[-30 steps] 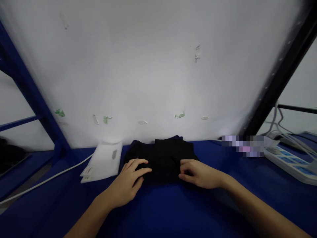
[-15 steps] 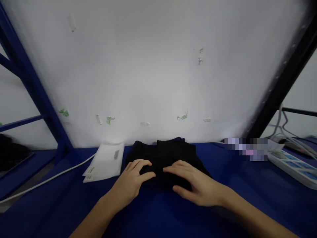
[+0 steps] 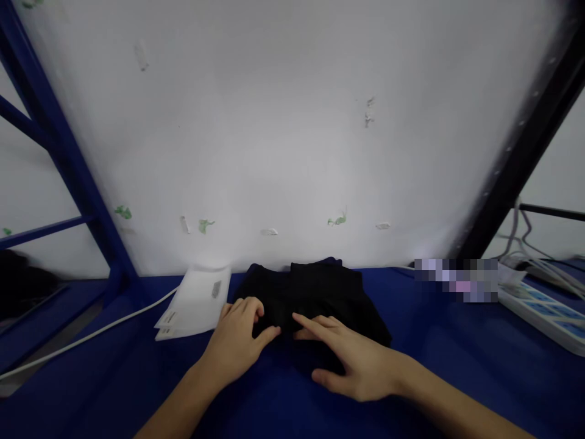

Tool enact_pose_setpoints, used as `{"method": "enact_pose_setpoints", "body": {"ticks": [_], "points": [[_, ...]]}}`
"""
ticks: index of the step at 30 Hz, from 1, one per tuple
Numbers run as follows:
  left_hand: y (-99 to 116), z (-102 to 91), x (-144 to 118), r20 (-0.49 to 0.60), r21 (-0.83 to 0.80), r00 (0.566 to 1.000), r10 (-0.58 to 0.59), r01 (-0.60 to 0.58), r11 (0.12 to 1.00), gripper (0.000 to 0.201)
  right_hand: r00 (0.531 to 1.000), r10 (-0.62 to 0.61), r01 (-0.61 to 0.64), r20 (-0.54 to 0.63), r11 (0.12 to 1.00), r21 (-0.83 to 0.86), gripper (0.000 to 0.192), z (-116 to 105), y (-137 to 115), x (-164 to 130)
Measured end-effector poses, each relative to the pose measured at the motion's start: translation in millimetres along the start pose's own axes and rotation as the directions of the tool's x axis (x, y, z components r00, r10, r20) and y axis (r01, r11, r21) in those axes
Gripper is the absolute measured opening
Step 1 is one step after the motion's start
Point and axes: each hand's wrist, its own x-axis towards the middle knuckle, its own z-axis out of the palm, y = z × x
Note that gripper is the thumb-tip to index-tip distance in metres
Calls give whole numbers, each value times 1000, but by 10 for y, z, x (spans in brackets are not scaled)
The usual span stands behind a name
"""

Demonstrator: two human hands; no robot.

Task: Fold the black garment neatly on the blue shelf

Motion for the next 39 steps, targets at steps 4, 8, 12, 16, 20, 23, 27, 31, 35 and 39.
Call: {"method": "enact_pose_setpoints", "body": {"ticks": [4, 8, 12, 16, 20, 23, 27, 31, 35, 39], "points": [[100, -30, -33, 60, -34, 982, 178, -176, 984, 13, 1000, -29, 29, -3, 1000, -1, 103, 58, 0, 5], [163, -87, -94, -50, -54, 925, 377, -379, 924, 29, 992, -111, 114, -58, 993, 41, 115, 122, -24, 6], [164, -135, -114, -114, -42, 894, 434, -441, 897, 42, 983, -143, 148, -114, 988, 40, 115, 101, -36, 8], [170, -102, -93, 23, -55, 908, 419, -418, 907, 38, 988, -79, 67, -133, 993, -94, 92, 20, -21, 33], [178, -44, -84, 73, -70, 902, 426, -421, 904, 36, 990, -60, 36, -125, 982, -185, 79, -34, -12, 56], [157, -39, -72, 29, -56, 915, 402, -400, 915, 32, 987, -26, -6, -160, 980, -199, 68, -42, -7, 55], [78, -58, -35, -10, 24, 966, 258, -258, 966, 27, 989, -18, -3, -147, 990, -139, 61, -32, 12, 50], [24, -41, -22, 63, 86, 979, 195, -200, 976, 28, 990, -17, 2, -137, 994, -108, 60, -18, 33, 54], [39, 0, -49, 113, 66, 969, 220, -228, 971, 34, 990, -11, -6, -144, 993, -117, 56, -18, 31, 62], [74, 2, -75, 88, 16, 955, 283, -285, 958, 36, 989, -33, 16, -143, 993, -118, 55, -20, 27, 60]]}}
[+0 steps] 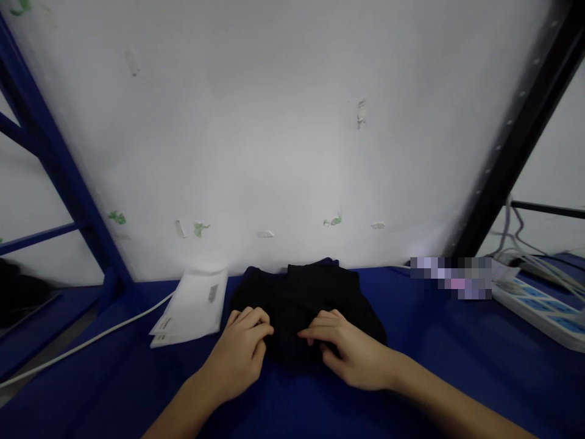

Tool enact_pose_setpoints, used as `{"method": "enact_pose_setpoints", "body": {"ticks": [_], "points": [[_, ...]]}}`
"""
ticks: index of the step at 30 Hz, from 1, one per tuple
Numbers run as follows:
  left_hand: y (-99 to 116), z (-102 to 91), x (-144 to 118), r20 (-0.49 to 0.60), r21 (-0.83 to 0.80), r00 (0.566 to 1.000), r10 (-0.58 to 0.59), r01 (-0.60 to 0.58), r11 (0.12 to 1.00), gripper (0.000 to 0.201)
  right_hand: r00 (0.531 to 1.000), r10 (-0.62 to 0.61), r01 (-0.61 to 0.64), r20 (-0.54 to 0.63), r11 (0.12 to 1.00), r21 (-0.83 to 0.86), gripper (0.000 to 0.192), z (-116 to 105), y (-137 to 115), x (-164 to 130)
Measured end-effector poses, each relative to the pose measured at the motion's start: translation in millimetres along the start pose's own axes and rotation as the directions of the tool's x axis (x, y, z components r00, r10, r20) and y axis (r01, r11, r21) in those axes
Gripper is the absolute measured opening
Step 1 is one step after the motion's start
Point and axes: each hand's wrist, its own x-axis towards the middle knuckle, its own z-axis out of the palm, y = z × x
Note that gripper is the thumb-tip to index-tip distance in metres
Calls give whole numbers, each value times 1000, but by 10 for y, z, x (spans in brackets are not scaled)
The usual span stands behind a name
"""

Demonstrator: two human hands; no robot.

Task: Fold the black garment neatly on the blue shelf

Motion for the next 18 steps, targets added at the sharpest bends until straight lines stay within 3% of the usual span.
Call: {"method": "enact_pose_setpoints", "body": {"ticks": [6, 11, 14, 18], "points": [[75, -70, 5, -73, -73, 991, 108, -114, 991, 30, 996, -67, 73, -54, 991, 116, 76, 58, 29, -78], [113, -122, -8, -89, -145, 988, 129, -141, 979, 34, 992, -110, 118, -66, 982, 144, 90, 88, 22, -100], [111, -107, -19, -46, -141, 990, 134, -139, 980, 37, 993, -111, 115, -48, 990, 77, 87, 66, 15, -67], [99, -59, -7, -2, -131, 995, 104, -103, 986, 37, 995, -15, 11, -95, 999, -44, 73, 8, 46, -38]]}}
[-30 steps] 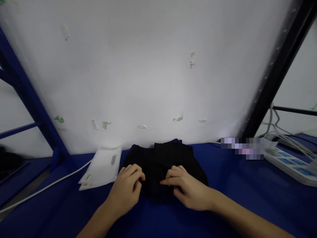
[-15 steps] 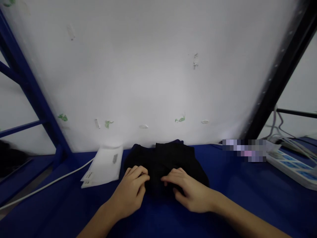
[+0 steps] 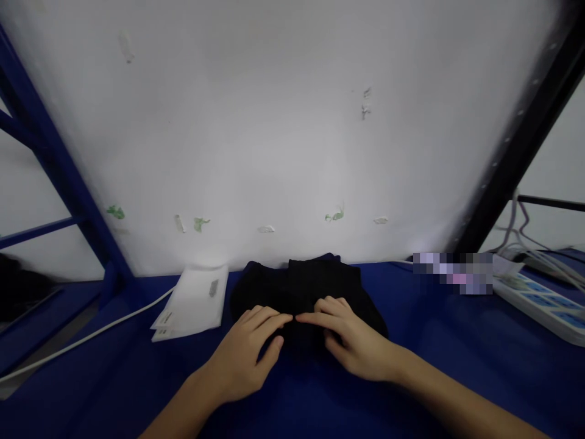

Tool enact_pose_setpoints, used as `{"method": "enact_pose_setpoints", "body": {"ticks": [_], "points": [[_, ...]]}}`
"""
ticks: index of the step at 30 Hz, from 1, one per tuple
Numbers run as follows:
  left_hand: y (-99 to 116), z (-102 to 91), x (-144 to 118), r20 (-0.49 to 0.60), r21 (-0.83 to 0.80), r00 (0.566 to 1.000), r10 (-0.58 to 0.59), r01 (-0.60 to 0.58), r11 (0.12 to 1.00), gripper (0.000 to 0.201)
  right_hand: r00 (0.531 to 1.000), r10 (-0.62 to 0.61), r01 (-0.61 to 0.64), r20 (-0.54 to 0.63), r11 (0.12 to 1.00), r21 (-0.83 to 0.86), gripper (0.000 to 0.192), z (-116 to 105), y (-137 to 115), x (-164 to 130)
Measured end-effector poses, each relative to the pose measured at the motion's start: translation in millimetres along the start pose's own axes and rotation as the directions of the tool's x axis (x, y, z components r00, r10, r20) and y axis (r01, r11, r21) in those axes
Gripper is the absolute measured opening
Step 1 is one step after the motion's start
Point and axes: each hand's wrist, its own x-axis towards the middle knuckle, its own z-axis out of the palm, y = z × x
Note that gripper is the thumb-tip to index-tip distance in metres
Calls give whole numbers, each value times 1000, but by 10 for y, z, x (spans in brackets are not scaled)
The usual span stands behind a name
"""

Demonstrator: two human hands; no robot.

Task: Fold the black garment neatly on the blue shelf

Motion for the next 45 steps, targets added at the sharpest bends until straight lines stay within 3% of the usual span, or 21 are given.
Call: {"method": "enact_pose_setpoints", "body": {"ticks": [7, 19, 31, 38, 45], "points": [[-57, 33, 23, -5, 81, 993, -115, 115, 990, 25, 992, 127, -126, 3, 989, -76, 64, -64, 19, 16], [-93, 150, -22, -28, 173, 992, -125, 128, 977, 30, 968, 250, -249, -3, 962, -114, 50, -30, 49, 12], [9, 97, -33, -42, 85, 997, -68, 71, 994, 40, 997, 71, -72, 31, 997, 9, 58, -65, 64, 8], [18, 56, -26, -27, 15, 998, -61, 61, 998, 65, 989, 143, -146, 29, 965, 216, 88, 21, 46, -79], [36, 84, -33, 110, 34, 992, -63, 60, 998, 76, 995, 98, -99, 26, 995, 7, 82, -17, 66, -21]]}}
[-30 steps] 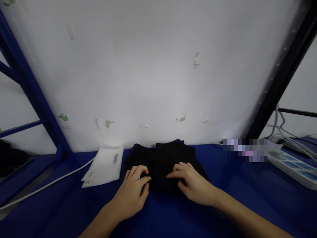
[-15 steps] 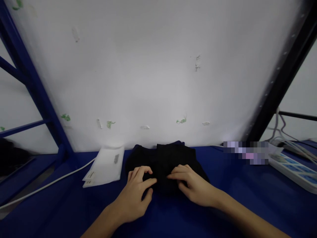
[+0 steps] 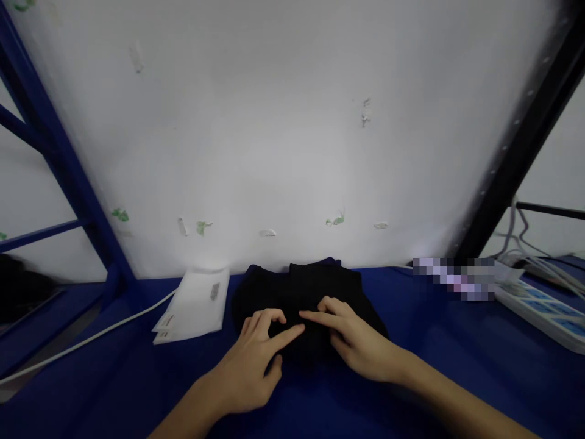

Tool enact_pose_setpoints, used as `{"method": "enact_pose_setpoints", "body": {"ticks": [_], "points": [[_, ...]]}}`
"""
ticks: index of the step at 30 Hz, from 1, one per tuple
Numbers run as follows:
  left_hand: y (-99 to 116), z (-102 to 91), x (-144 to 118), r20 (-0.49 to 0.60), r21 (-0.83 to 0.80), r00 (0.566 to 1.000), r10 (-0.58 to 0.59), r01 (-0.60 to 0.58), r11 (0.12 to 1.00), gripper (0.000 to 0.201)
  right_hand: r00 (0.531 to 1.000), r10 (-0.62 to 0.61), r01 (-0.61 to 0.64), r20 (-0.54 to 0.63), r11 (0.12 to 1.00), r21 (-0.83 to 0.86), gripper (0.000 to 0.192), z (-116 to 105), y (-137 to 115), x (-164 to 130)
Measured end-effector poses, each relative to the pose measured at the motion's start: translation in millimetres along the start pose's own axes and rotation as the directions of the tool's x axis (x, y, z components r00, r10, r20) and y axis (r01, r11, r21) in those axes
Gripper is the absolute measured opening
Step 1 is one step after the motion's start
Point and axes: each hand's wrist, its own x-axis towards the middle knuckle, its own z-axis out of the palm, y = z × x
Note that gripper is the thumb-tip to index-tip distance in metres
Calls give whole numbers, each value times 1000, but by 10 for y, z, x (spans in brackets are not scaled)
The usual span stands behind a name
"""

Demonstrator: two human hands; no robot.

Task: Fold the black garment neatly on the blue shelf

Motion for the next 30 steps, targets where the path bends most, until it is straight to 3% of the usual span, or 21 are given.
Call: {"method": "enact_pose_setpoints", "body": {"ticks": [3, 7, 12, 17, 24, 27, 30], "points": [[8, -18, 19, -38, -1, 999, -16, 16, 1000, 69, 999, 29, -28, 36, 999, -17, 79, -13, 5, 13], [-1, -51, 52, -178, 5, 974, -141, 144, 990, 24, 987, 77, -77, 138, 997, -3, 77, -8, -7, 5], [-10, -29, 61, -109, 44, 967, -232, 238, 970, 34, 985, 71, -79, 157, 996, 40, 76, -37, -71, -16], [-8, -7, 30, -98, -17, 979, -181, 180, 983, 23, 985, 80, -108, 155, 977, 184, 64, -76, -111, -64], [68, -97, 5, -92, -351, 977, -192, 148, 925, 23, 1000, 11, -18, 22, 922, 387, 73, -40, -121, -73], [93, -95, 13, -98, -528, 976, -197, 117, 841, 30, 1000, 10, -5, -10, 919, 394, 70, 3, -120, -71], [62, -52, 21, -60, -705, 981, -187, 91, 703, 46, 999, 32, -25, -12, 917, 399, 66, 40, -111, -79]]}}
